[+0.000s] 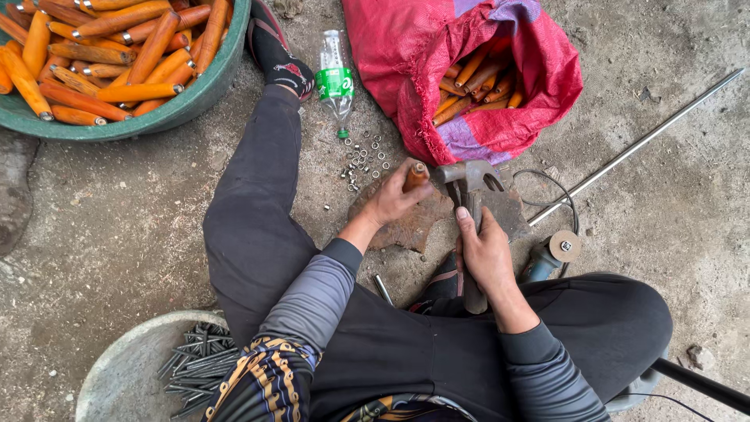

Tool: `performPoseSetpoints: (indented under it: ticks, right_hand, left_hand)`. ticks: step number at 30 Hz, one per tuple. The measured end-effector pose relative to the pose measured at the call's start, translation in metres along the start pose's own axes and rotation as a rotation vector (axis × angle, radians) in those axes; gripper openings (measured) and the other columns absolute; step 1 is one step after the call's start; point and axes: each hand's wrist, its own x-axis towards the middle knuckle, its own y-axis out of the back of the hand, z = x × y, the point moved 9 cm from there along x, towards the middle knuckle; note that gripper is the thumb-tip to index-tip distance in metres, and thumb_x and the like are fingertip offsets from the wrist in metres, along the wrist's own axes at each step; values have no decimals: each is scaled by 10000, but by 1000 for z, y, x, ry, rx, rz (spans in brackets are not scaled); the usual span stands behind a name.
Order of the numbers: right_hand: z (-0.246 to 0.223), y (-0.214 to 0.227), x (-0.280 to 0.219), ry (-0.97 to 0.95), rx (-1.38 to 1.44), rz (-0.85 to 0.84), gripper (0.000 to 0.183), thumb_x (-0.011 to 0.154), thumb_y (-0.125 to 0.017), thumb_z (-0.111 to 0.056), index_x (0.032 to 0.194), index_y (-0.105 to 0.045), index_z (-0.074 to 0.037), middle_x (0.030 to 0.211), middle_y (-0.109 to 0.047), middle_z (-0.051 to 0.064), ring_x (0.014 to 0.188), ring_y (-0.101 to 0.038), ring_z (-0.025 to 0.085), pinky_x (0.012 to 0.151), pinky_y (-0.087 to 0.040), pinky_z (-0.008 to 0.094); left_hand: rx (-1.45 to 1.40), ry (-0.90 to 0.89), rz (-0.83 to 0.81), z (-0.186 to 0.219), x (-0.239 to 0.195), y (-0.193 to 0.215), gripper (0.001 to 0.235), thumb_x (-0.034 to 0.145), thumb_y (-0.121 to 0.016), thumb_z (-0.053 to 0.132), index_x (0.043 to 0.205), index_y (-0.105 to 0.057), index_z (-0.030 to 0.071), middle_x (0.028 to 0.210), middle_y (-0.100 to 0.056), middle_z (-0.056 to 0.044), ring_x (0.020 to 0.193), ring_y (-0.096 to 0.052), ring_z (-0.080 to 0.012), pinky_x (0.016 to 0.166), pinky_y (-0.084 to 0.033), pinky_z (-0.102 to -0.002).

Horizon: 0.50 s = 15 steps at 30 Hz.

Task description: The person sits cross-legged on the ground and repeatedly hammers metal pins into the ends of orange cylindrical objects. They pick up each object from a red sack, place a pin on its end, and strike it with a hammer before setting the finished item aside.

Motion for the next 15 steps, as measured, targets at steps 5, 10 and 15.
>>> performPoseSetpoints:
  ticks: [5, 10, 15]
  right_hand:
    - [-21, -6, -5, 116, -147, -49, 446, 1006, -578, -445, 1046, -585, 0, 554, -646, 93, 458, -669, 203, 468, -499, 361]
    - [-44, 9, -22, 213, -182, -39, 393, 995, -613, -396, 1010, -573, -5, 558, -649, 107, 468, -684, 223, 463, -502, 383]
    - [-41, 5, -23, 305, -258, 34, 402, 993, -620, -399, 1016, -569, -1, 615, -680, 149, 554, -724, 290, 519, -529, 421]
  left_hand:
    - [317, -48, 31, 4, -4, -3, 318, 869, -824, 356, 1045, -753, 101, 854, -711, -12, 801, -653, -112, 766, -537, -313]
    - [224, -79, 22, -5, -2, -6, 318, 858, -823, 322, 1084, -754, 109, 885, -736, -33, 813, -681, -128, 752, -552, -325]
    - [352, -113, 30, -28, -1, -2, 323, 838, -797, 224, 1113, -720, 74, 933, -719, -83, 849, -685, -178, 814, -564, -342]
